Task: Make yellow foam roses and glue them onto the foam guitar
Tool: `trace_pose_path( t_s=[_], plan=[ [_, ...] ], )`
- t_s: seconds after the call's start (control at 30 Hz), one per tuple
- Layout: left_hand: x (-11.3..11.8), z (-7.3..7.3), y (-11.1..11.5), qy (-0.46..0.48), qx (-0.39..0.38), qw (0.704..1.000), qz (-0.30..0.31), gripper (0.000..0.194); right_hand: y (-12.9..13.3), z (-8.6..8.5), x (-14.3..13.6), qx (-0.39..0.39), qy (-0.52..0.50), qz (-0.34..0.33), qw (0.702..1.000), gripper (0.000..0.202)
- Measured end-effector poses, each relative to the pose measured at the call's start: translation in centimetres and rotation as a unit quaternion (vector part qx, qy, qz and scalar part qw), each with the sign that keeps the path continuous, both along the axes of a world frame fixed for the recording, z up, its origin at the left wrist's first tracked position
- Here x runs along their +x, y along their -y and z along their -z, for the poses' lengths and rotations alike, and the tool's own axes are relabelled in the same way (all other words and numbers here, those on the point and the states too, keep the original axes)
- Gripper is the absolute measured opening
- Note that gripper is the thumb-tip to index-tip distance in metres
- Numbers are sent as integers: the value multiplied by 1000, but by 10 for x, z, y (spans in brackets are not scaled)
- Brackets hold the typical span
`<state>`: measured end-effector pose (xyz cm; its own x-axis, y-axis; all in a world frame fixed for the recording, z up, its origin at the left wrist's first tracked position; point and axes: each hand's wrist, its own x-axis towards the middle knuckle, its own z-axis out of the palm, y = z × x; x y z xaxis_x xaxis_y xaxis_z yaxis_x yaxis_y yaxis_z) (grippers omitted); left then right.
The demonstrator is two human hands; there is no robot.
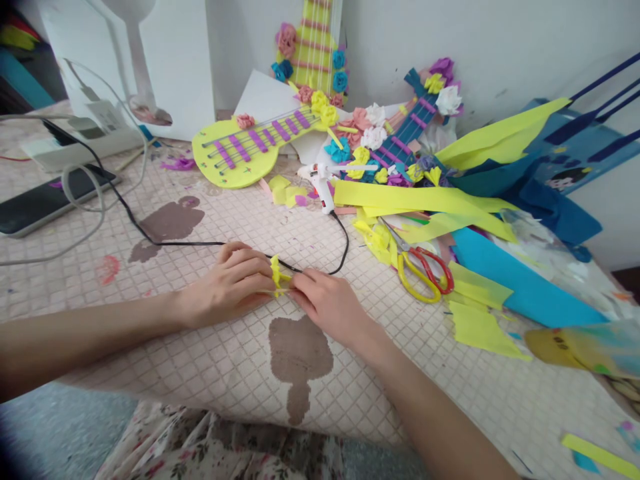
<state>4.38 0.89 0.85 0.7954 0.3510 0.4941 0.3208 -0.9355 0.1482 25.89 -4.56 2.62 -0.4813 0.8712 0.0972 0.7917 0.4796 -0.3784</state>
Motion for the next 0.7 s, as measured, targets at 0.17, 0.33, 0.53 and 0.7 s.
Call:
trace_pose_path(
  t_s=[0.17, 0.33, 0.53, 0.7],
  plan=[
    [2, -1, 2, 0, 15, 1000, -5, 5, 0, 2, 0, 7, -1, 1, 1000, 20],
    [3, -5, 4, -6, 29, 1000, -9, 7, 0, 2, -1, 11, 5, 1, 1000, 19],
    [3, -5, 4, -3, 45, 999, -9, 7, 0, 2, -1, 13, 4, 0, 1000, 20],
    [2, -4, 3, -4, 61, 998, -10, 6, 1, 4, -1, 10, 4, 2, 1000, 19]
  ],
)
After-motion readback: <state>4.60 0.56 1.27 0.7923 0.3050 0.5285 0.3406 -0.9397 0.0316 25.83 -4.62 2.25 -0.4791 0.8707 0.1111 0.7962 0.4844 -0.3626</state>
